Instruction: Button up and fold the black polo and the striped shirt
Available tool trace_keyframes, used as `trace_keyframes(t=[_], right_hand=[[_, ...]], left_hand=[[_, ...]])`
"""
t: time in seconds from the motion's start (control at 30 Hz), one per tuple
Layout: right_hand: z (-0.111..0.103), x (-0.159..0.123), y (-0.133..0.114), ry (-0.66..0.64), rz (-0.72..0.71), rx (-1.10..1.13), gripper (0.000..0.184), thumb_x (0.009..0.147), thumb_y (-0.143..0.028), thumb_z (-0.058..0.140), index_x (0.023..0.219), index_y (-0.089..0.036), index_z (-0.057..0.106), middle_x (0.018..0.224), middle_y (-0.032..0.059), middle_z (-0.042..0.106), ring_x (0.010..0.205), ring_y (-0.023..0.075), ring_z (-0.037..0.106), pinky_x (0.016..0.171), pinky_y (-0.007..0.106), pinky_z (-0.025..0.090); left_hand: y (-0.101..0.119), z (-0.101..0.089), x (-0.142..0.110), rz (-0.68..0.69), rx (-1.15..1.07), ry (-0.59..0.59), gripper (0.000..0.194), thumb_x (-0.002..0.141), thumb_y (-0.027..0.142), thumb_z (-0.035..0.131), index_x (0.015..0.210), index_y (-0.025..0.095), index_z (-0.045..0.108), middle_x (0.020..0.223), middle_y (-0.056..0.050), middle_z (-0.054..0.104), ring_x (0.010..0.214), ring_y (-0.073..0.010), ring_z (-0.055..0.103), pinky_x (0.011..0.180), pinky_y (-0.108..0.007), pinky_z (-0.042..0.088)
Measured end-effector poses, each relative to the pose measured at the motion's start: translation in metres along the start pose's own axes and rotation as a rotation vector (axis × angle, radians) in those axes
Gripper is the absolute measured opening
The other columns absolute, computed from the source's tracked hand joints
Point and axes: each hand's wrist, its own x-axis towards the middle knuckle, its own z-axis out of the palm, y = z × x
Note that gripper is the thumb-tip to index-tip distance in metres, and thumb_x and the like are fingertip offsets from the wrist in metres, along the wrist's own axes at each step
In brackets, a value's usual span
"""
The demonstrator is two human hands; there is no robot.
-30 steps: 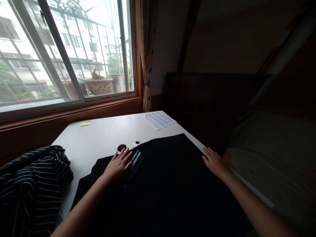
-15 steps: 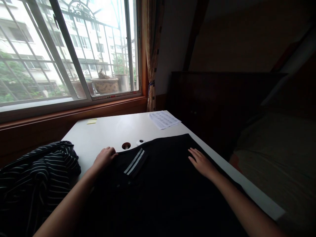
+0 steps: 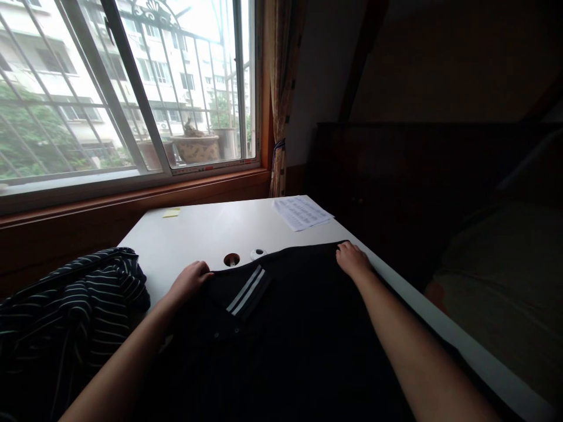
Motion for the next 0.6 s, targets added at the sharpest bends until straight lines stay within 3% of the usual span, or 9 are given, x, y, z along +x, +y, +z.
trace_keyframes(t=[0.3, 0.6], right_hand=[[0.004, 0.022, 0.013, -0.049, 0.018, -0.035, 0.041, 0.096, -0.028, 0.038, 0.129, -0.016, 0.059, 0.133, 0.0137, 0.058, 0.121, 0.0279, 0.051, 0.102, 0.043, 0.037], [0.016, 0.040, 0.001, -0.069, 0.036, 0.003, 0.046, 0.099, -0.035, 0.030, 0.138, -0.021, 0.051, 0.148, 0.0119, 0.046, 0.130, 0.0282, 0.045, 0.109, 0.057, 0.027]], left_hand=[[-0.004, 0.000, 0.002, -0.010, -0.025, 0.024, 0.021, 0.087, 0.037, 0.051, 0.086, 0.018, 0.060, 0.095, -0.009, 0.063, 0.089, -0.0237, 0.060, 0.076, -0.031, 0.046], [-0.024, -0.003, 0.018, -0.018, 0.008, 0.049, 0.021, 0.087, 0.037, 0.051, 0.086, 0.018, 0.060, 0.094, -0.010, 0.062, 0.089, -0.0248, 0.060, 0.077, -0.033, 0.046]])
